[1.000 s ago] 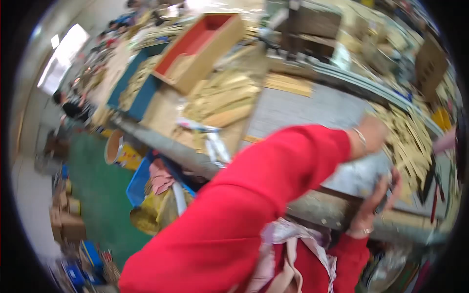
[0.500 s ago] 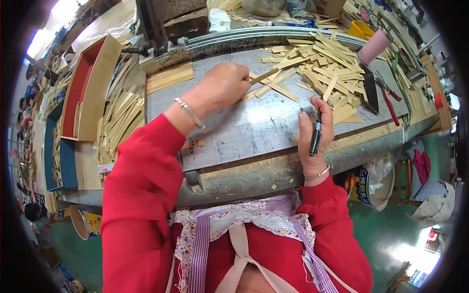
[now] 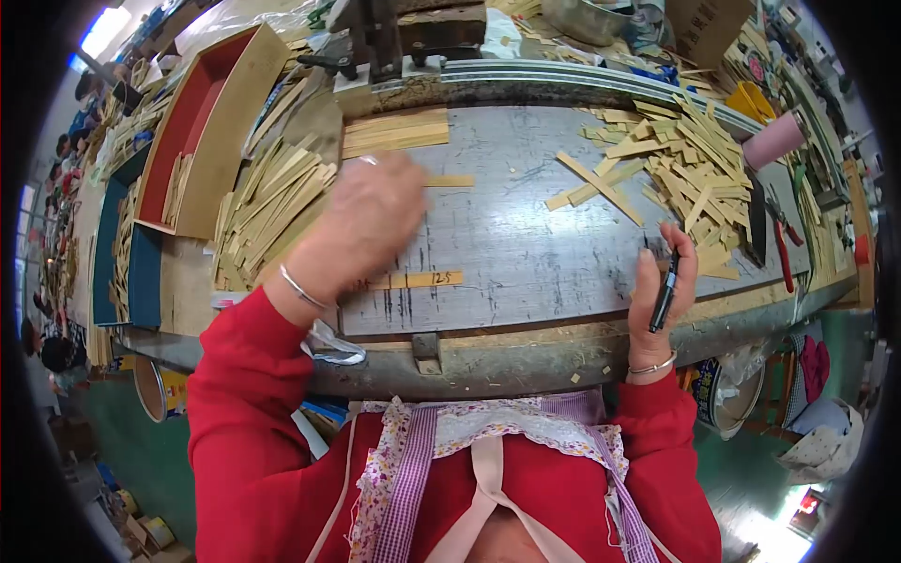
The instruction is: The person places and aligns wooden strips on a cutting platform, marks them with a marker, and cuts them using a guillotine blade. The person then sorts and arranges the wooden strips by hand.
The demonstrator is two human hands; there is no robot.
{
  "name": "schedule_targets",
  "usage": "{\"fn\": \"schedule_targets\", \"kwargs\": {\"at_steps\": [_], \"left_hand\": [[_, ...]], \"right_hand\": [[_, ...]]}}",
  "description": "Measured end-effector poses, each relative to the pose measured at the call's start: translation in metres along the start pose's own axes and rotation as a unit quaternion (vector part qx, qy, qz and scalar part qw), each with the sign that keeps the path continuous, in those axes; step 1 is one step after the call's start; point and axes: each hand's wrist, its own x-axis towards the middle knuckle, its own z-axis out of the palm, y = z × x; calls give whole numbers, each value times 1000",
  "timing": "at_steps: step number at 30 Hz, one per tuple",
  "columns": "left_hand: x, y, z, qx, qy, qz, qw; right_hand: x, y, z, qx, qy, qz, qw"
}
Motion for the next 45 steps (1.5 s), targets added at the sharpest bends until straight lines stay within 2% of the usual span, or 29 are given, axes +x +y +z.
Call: {"fn": "schedule_targets", "kwargs": {"at_steps": [1, 4, 7, 11, 24, 28, 30, 31, 35, 37, 43, 45], "left_hand": [[-7, 7, 6, -20, 36, 47, 998], [-11, 21, 3, -57, -54, 26, 997], [-12, 9, 10, -49, -13, 32, 998], [-7, -1, 6, -39, -29, -19, 999], [-1, 0, 2, -48, -45, -42, 997], [23, 17, -8, -33, -39, 19, 998], [47, 33, -11, -31, -48, 64, 996], [62, 41, -1, -31, -1, 120, 992], [119, 71, 50, -37, 63, 215, 974], [133, 75, 73, -4, 111, 240, 964], [107, 75, 53, -3, 102, 263, 959], [86, 69, 36, 10, 104, 233, 967]], "right_hand": [[1, -2, -1, -1, -4, 8, 1000], [-2, 1, 0, 7, -9, 23, 1000], [-2, 0, -1, 14, -18, 22, 1000], [-1, -1, -1, 21, -20, 28, 999], [0, -8, -5, -6, -33, 40, 999], [1, -5, -2, -40, -13, -44, 998], [2, -6, -3, -47, -16, -35, 998], [2, -7, -3, -53, -19, -27, 998], [3, -3, -2, -57, -4, -50, 997], [4, -4, -2, -59, -3, -48, 997], [5, -5, -3, -52, -1, -50, 997], [4, -4, -2, -43, 0, -44, 998]]}}
